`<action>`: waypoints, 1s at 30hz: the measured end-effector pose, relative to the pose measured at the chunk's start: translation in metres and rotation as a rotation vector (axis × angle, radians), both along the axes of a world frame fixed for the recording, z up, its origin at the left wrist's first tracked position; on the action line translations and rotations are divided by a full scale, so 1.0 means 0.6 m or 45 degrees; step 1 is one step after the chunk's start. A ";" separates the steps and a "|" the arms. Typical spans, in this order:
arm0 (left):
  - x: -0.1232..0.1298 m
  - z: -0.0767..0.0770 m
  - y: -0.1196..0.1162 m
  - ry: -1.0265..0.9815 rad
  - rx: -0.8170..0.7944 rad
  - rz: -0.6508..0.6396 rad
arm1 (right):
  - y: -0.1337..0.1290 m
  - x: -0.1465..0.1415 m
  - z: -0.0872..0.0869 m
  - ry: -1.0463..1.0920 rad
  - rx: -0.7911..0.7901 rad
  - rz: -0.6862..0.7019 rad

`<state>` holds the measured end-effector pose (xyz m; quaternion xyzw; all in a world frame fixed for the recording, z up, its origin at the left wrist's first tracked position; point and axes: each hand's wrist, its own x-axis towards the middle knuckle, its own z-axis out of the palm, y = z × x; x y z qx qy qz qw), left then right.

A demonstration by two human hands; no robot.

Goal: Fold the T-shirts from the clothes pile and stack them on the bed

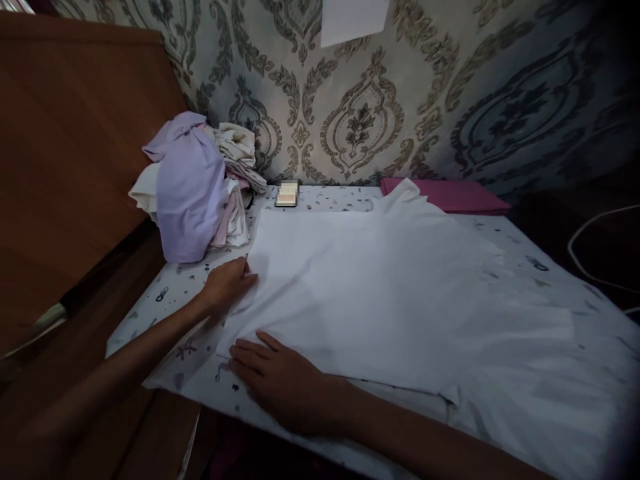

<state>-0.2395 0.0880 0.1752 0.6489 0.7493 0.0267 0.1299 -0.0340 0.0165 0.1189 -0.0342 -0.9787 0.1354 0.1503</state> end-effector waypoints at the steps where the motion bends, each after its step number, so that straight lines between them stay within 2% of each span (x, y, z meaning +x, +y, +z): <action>1: 0.007 -0.005 0.005 0.110 0.017 -0.009 | -0.001 0.000 0.001 0.010 -0.006 0.001; 5: 0.015 -0.019 0.010 0.242 0.010 -0.043 | -0.002 0.000 0.002 0.006 -0.051 -0.003; 13: 0.000 -0.024 0.017 0.176 0.024 -0.010 | -0.002 -0.003 0.001 -0.052 -0.136 0.004; 17: -0.004 -0.029 0.023 0.118 0.025 -0.060 | -0.002 -0.002 0.005 -0.070 -0.174 0.004; 25: -0.031 -0.020 0.031 0.123 0.100 -0.103 | -0.001 -0.001 0.014 -0.095 -0.187 0.022; 28: -0.034 -0.020 0.023 0.088 0.084 -0.122 | 0.000 -0.001 0.013 -0.084 -0.162 0.042; 30: -0.025 -0.019 0.010 0.130 0.145 -0.124 | 0.000 -0.001 0.014 -0.074 -0.151 0.047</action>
